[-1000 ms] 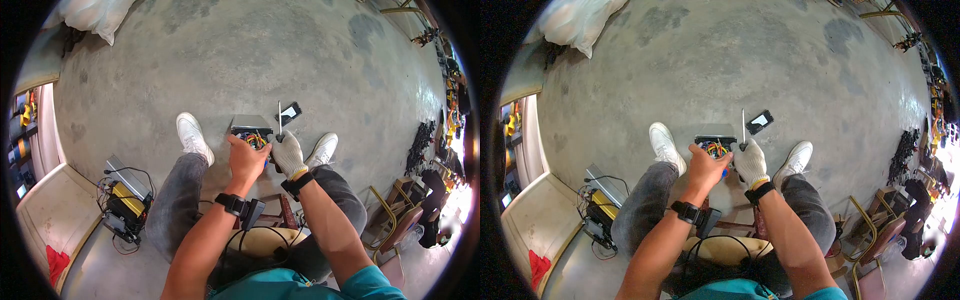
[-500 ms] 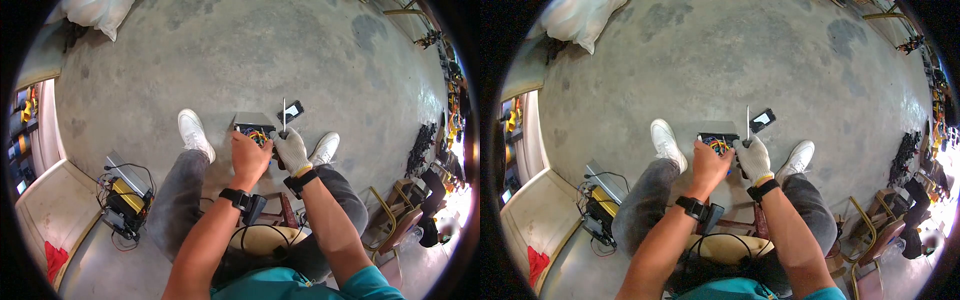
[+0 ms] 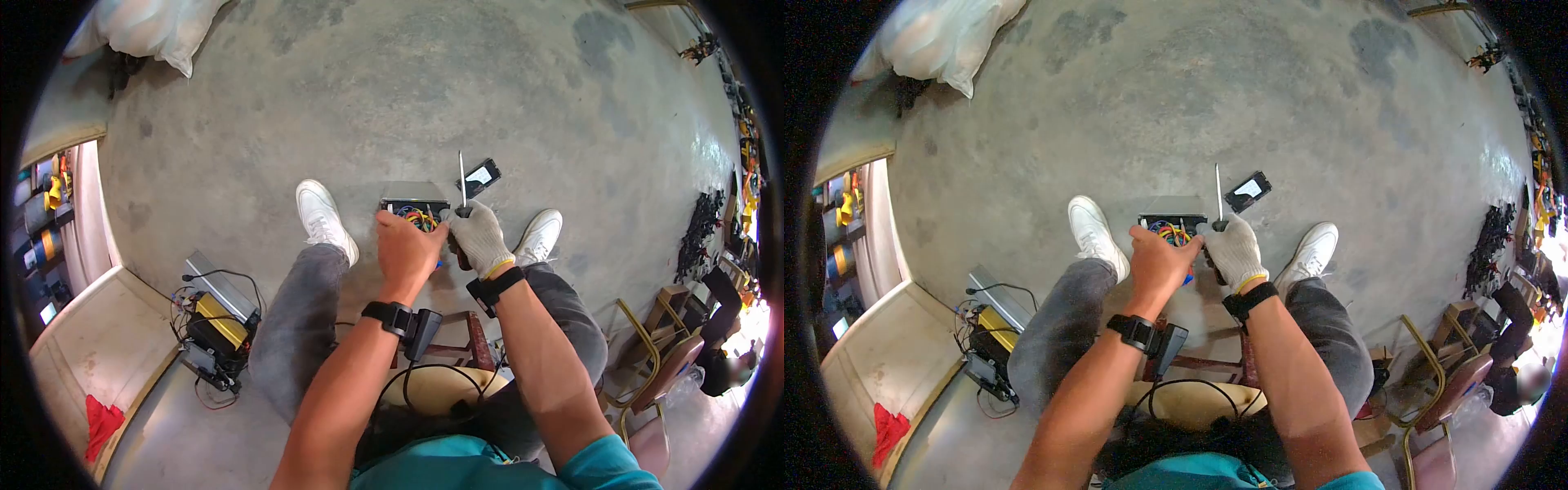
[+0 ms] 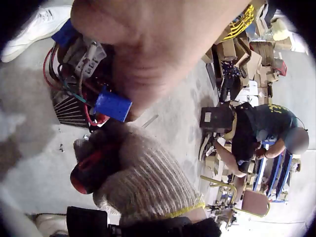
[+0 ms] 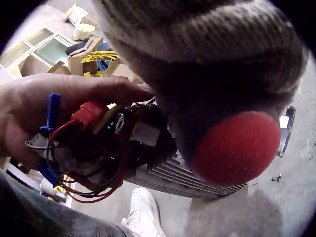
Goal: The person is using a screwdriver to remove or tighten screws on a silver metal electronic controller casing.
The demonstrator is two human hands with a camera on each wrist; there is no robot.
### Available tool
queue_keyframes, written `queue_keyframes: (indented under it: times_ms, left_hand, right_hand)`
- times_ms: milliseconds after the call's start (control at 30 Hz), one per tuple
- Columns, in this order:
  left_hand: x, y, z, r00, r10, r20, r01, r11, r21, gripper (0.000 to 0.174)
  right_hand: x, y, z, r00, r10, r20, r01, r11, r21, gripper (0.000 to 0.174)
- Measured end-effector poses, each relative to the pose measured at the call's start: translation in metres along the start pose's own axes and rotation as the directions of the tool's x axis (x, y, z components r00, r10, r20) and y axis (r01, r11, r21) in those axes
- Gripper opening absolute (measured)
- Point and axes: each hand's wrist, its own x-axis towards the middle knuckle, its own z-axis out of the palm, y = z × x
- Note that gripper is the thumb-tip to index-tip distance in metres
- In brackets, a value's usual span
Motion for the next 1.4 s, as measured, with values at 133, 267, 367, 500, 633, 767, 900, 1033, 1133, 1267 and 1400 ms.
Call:
queue_keyframes:
  times_ms: [133, 267, 367, 500, 633, 767, 900, 1033, 1133, 1267, 1400]
  left_hand:
    - [0.001, 0.005, -0.002, 1.0, -0.022, -0.001, 0.022, 0.999, 0.033, 0.081]
    - [0.006, 0.0, 0.002, 0.999, -0.047, 0.012, 0.047, 0.999, 0.019, 0.083]
    - [0.008, -0.006, 0.005, 1.0, -0.009, 0.01, 0.008, 0.997, 0.073, 0.088]
    - [0.011, -0.011, 0.006, 0.999, 0.034, 0.003, -0.035, 0.998, 0.045, 0.091]
    - [0.015, -0.014, 0.004, 0.999, 0.028, 0.046, -0.028, 1.0, 0.006, 0.094]
    - [0.016, -0.014, 0.004, 0.995, -0.031, 0.092, 0.038, 0.997, -0.074, 0.088]
    - [0.015, -0.021, 0.008, 0.998, 0.04, 0.048, -0.032, 0.988, -0.152, 0.088]
    - [0.013, -0.019, 0.005, 0.999, 0.034, 0.041, -0.03, 0.996, -0.079, 0.094]
    - [0.007, -0.014, 0.001, 0.999, 0.014, 0.031, -0.013, 1.0, -0.002, 0.094]
    - [-0.002, -0.008, 0.006, 0.993, 0.032, -0.114, -0.004, 0.971, 0.24, 0.091]
    - [0.006, -0.021, 0.019, 0.957, 0.193, -0.217, -0.132, 0.954, 0.268, 0.081]
  right_hand:
    - [0.015, 0.023, 0.005, 0.997, -0.07, -0.03, 0.071, 0.997, 0.019, 0.033]
    - [-0.008, -0.006, -0.006, 1.0, 0.007, 0.006, -0.007, 0.998, 0.068, 0.035]
    - [0.002, 0.005, -0.002, 1.0, 0.002, -0.006, -0.002, 0.996, 0.088, 0.038]
    - [0.005, 0.012, -0.003, 0.999, -0.037, -0.022, 0.038, 0.996, 0.079, 0.04]
    - [0.001, 0.017, -0.009, 0.995, -0.009, 0.095, -0.013, 0.971, 0.237, 0.038]
    - [0.008, 0.032, -0.006, 0.987, -0.042, 0.152, -0.024, 0.912, 0.41, 0.036]
    - [0.0, 0.021, -0.011, 0.988, -0.067, 0.141, 0.01, 0.93, 0.368, 0.038]
    - [-0.001, 0.017, -0.016, 0.986, -0.06, 0.157, 0.018, 0.967, 0.256, 0.041]
    - [-0.001, 0.017, -0.014, 0.988, -0.075, 0.136, 0.038, 0.966, 0.256, 0.04]
    - [0.001, 0.02, -0.01, 0.99, -0.055, 0.126, 0.024, 0.971, 0.237, 0.039]
    - [0.001, 0.018, -0.011, 0.99, -0.067, 0.126, 0.039, 0.976, 0.212, 0.039]
